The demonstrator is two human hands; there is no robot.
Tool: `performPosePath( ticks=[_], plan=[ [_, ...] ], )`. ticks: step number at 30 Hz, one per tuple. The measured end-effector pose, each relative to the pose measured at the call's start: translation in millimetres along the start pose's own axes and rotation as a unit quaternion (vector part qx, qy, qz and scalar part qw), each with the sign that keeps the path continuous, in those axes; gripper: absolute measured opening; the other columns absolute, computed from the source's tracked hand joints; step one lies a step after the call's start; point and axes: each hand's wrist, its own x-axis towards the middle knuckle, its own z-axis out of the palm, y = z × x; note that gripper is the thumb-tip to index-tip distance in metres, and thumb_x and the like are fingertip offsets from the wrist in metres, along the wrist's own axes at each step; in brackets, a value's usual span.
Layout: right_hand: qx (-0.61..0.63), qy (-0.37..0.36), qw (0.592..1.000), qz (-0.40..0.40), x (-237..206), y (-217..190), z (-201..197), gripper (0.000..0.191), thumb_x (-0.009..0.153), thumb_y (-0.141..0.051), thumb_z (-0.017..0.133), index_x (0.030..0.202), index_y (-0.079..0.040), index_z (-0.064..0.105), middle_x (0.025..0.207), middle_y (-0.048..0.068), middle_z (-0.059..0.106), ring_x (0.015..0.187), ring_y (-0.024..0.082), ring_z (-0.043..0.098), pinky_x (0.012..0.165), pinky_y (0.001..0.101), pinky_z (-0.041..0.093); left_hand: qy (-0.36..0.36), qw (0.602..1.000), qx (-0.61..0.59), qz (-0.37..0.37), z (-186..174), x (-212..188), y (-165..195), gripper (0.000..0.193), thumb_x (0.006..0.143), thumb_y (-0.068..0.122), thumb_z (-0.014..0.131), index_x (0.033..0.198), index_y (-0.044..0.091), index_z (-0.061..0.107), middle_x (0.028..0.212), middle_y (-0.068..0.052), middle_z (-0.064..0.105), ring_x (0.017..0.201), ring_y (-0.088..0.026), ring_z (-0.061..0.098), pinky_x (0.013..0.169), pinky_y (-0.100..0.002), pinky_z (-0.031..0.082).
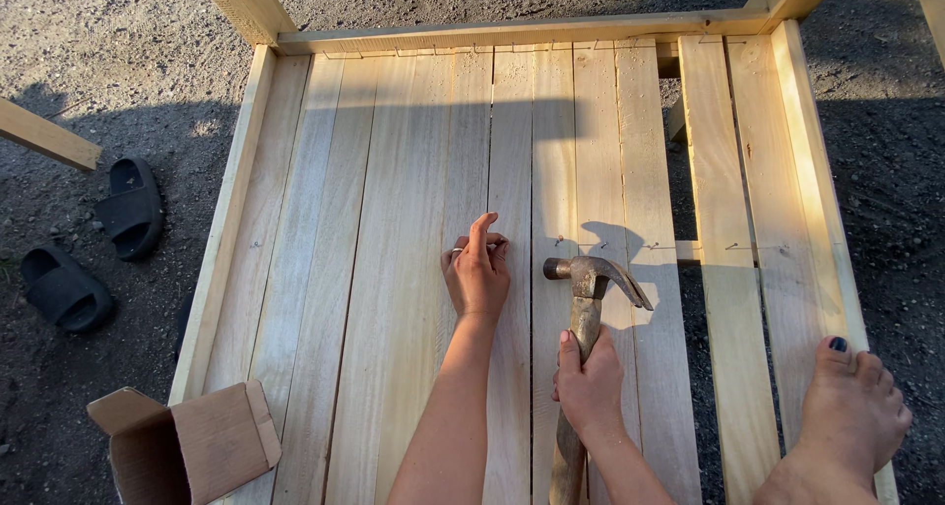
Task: The person sits on an unfinished wooden frame and hammers nails into its wooden slats, taking nails one at a time from a small cardboard box and driving them along the slats to fasten them to the frame.
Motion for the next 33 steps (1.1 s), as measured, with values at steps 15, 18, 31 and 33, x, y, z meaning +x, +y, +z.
performPosePath(
  ticks=[15, 18, 31, 33],
  plan=[
    [-0.185, 0.015, 0.958, -0.218, 3.4, -17.6, 14.0, 0.029, 0.097, -0.028, 0.065, 0.100, 0.000, 0.058, 0.066, 0.015, 0.065, 0.055, 0.031, 0.066, 0.052, 0.0447, 0.049, 0.003, 0.999, -0.047, -0.002, -1.5, 4.4, -0.7, 0.034, 0.089, 0.014, 0.074, 0.116, 0.019, 0.054, 0.087, 0.008, 0.077, 0.091, -0.017, 0.072, 0.090, -0.041, 0.046],
    [-0.154, -0.009, 0.984, -0.087, -3.0, -31.1, 12.2, 0.029, 0.095, -0.029, 0.064, 0.097, -0.002, 0.056, 0.055, 0.014, 0.061, 0.044, 0.023, 0.062, 0.048, 0.0415, 0.049, 0.007, 0.999, -0.051, -0.009, -1.0, 5.3, -1.5, 0.032, 0.090, 0.012, 0.073, 0.115, 0.018, 0.054, 0.086, 0.007, 0.077, 0.090, -0.018, 0.072, 0.091, -0.042, 0.046],
    [-0.174, 0.013, 0.984, -0.033, -5.4, -44.1, -2.7, 0.029, 0.096, -0.030, 0.064, 0.101, -0.002, 0.057, 0.056, 0.012, 0.061, 0.044, 0.021, 0.061, 0.046, 0.0387, 0.048, 0.012, 0.999, -0.049, 0.007, 2.7, 5.3, -4.0, 0.031, 0.089, 0.013, 0.073, 0.113, 0.017, 0.054, 0.085, 0.008, 0.076, 0.087, -0.018, 0.071, 0.087, -0.041, 0.046],
    [-0.198, 0.005, 0.979, -0.046, -2.8, -44.6, -2.3, 0.032, 0.097, -0.033, 0.064, 0.102, -0.002, 0.059, 0.058, 0.014, 0.063, 0.047, 0.023, 0.064, 0.050, 0.0402, 0.050, 0.020, 0.999, -0.043, 0.012, 3.0, 5.4, -4.4, 0.032, 0.088, 0.014, 0.075, 0.111, 0.016, 0.053, 0.083, 0.007, 0.076, 0.088, -0.019, 0.072, 0.086, -0.041, 0.046]
  ],
)
